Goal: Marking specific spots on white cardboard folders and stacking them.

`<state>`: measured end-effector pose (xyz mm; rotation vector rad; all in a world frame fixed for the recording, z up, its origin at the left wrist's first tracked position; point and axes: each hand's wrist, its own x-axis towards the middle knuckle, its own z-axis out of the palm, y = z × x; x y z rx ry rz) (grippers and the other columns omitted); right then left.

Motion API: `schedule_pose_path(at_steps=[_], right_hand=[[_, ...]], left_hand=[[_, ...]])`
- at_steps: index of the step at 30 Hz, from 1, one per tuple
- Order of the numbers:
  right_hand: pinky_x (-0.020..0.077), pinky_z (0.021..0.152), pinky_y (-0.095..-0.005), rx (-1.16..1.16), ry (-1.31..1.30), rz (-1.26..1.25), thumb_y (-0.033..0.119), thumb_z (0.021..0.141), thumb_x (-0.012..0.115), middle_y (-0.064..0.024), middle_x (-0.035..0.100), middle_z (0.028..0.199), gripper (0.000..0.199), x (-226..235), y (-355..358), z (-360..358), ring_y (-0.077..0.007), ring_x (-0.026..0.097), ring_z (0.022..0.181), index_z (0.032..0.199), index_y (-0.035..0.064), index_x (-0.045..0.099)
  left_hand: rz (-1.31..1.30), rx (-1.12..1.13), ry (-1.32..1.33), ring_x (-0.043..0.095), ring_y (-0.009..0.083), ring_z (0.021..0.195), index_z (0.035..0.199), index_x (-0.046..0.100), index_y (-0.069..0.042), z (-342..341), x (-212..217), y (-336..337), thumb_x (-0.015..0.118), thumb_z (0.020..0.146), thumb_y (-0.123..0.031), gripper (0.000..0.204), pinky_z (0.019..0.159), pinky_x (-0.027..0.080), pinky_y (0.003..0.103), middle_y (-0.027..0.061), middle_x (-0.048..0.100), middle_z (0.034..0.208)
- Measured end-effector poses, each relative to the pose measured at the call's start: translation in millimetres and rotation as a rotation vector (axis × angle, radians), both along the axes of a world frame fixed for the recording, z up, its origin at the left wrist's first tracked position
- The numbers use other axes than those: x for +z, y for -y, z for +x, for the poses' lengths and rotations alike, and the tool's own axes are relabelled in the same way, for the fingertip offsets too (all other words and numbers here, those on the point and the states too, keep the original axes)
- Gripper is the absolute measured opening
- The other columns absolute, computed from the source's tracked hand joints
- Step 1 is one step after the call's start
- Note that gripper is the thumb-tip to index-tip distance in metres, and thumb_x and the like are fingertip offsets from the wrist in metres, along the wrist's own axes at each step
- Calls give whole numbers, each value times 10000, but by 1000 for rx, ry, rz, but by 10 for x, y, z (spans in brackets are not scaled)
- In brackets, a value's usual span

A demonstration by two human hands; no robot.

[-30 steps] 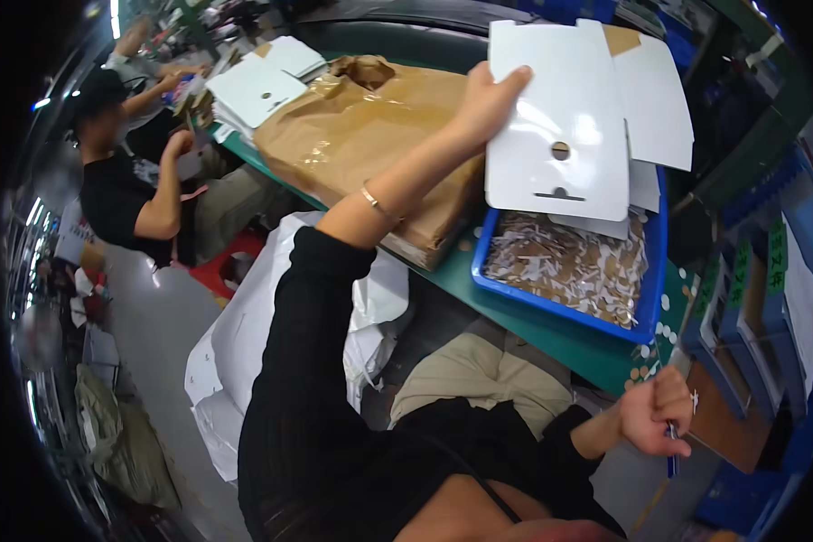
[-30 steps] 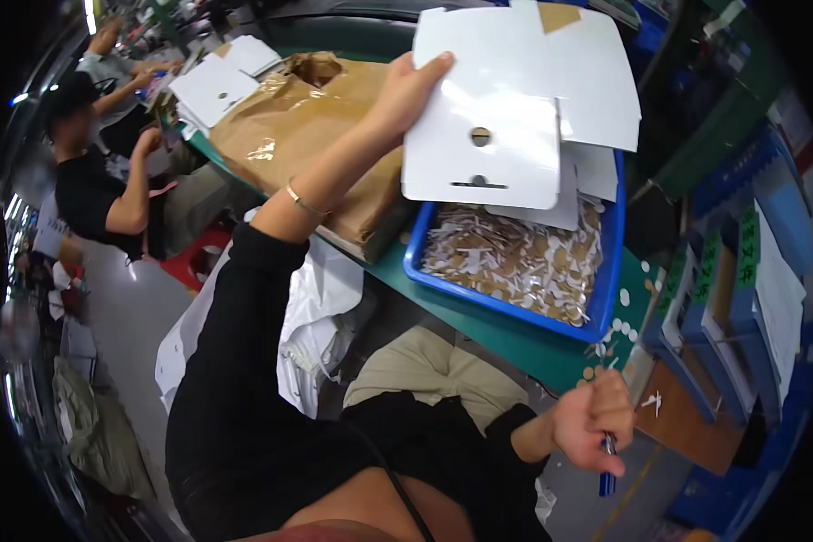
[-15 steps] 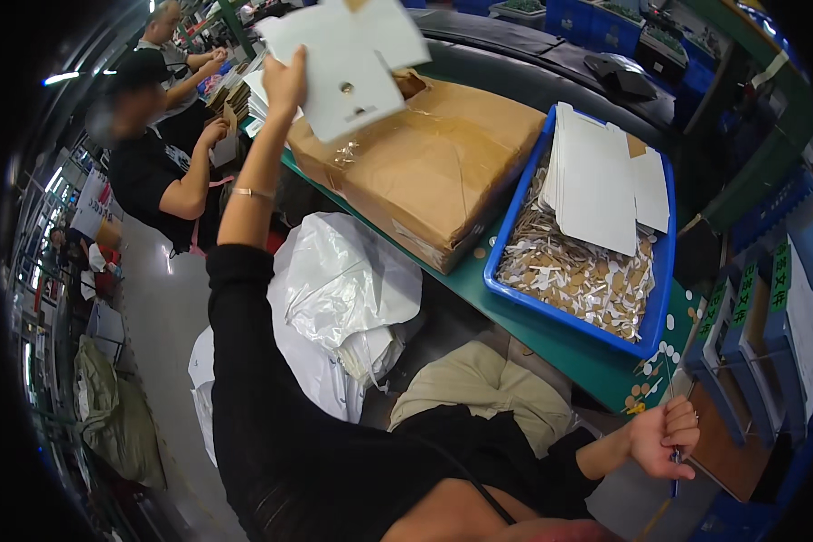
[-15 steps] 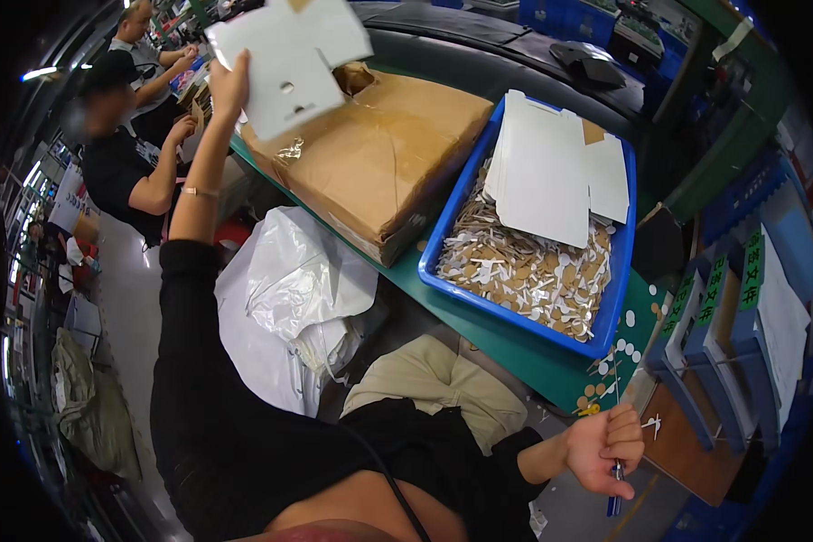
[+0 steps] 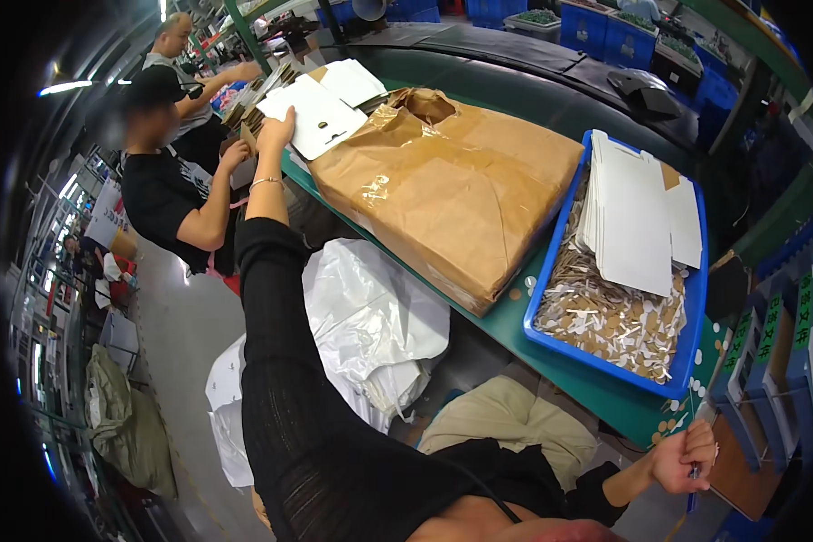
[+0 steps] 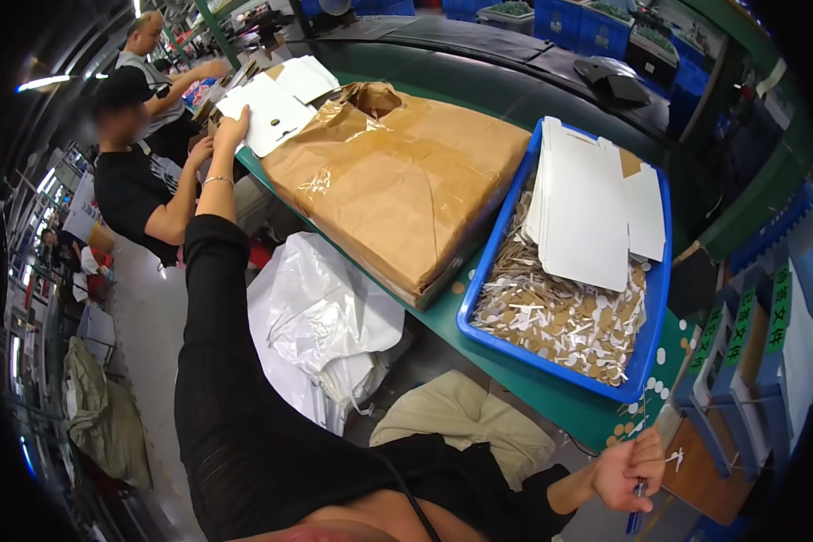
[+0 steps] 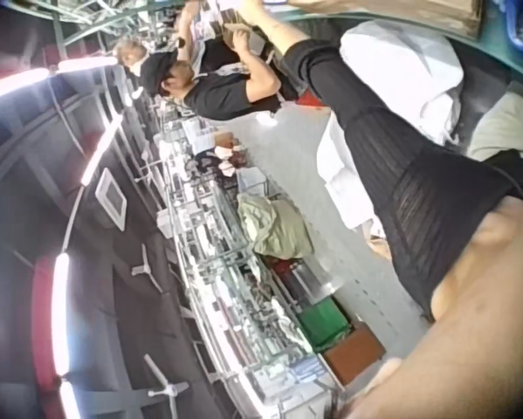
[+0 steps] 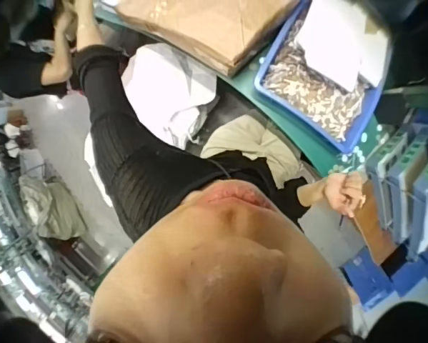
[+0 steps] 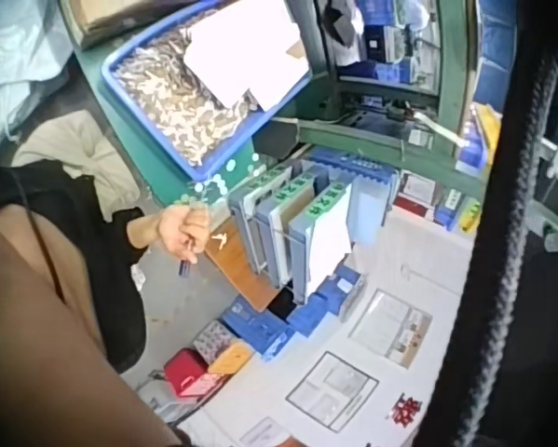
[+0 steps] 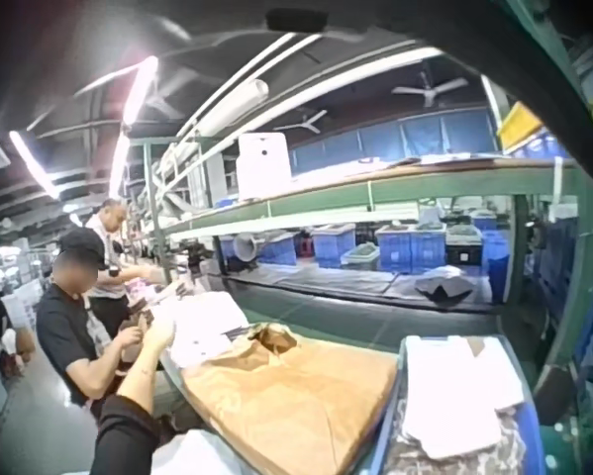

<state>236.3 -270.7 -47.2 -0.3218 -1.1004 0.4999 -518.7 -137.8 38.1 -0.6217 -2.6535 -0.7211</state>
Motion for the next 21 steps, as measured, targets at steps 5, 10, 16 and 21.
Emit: schedule_pose_path(at_steps=[5,10,16,21], right_hand=[[206,562,-280,-21,99,-20,577,826,347,17,225,499,536,-36,-115,-128,-115,219,520,522,139,294],[208,525,-283,-138,206,35,575,829,342,10,231,482,546,27,-135,-136,-120,226,492,507,136,290],[232,463,-283,-244,273,174,506,847,337,-6,286,472,526,389,-319,-17,-124,241,448,503,111,291],[287,460,-272,-293,1102,-225,310,758,585,-37,443,555,335,1036,-943,-438,-151,356,480,595,40,470]], left_hand=[[70,30,-220,492,418,986,1135,375,133,264,124,31,559,731,-527,795,817,393,441,314,474,1092],[176,32,-397,440,430,1043,1157,386,105,305,332,-104,552,714,-587,839,892,328,452,316,435,1137],[547,-864,-788,487,331,999,1113,442,72,2206,606,-565,554,801,-435,606,842,379,382,240,496,1086],[153,-1486,314,536,309,925,1089,436,99,4501,147,-417,551,815,-340,530,805,437,395,236,501,1059]])
